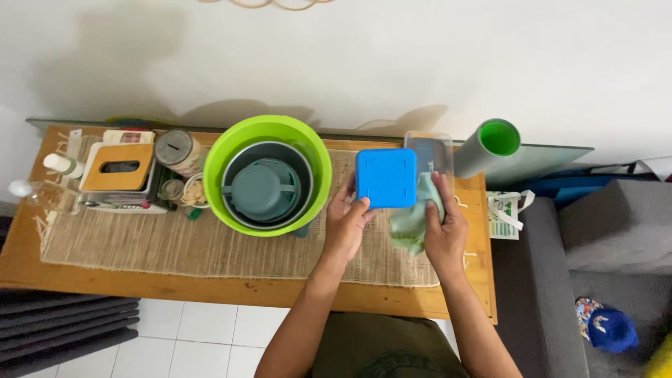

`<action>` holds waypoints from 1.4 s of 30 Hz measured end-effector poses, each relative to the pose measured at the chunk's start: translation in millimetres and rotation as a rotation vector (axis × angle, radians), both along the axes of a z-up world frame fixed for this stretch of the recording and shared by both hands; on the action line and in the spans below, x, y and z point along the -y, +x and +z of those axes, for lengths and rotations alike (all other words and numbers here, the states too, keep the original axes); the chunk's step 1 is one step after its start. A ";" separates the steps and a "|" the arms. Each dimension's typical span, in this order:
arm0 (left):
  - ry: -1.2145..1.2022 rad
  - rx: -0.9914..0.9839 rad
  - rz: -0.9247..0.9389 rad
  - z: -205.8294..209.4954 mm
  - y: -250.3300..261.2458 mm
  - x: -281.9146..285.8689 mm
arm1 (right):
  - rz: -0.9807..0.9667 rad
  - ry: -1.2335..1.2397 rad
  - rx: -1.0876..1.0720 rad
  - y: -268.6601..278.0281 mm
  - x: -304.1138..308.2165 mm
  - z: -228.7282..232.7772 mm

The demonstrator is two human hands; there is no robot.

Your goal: Wiping plastic food containers with a cloth to clean them.

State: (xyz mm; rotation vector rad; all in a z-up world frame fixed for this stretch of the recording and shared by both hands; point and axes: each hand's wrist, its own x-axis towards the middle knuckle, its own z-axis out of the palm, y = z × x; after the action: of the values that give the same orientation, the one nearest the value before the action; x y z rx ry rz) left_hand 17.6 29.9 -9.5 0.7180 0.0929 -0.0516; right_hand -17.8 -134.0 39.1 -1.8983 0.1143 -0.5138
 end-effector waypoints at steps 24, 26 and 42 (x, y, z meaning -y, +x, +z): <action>-0.141 -0.052 -0.057 6.0 -13.2 66.6 | -0.026 -0.626 0.457 28.2 33.5 20.0; -0.170 -0.053 -0.009 3.7 -6.7 66.9 | -0.020 -0.612 0.442 24.4 32.7 10.5; -0.171 -0.109 0.027 -1.3 4.2 64.1 | -0.006 -0.574 0.446 40.2 22.1 -2.1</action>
State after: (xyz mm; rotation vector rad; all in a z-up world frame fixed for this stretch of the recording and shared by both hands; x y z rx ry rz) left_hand 21.8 -34.3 -10.8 0.5427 0.1999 -0.0718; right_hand 22.5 -156.1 37.0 -2.2763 -0.3561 -1.0438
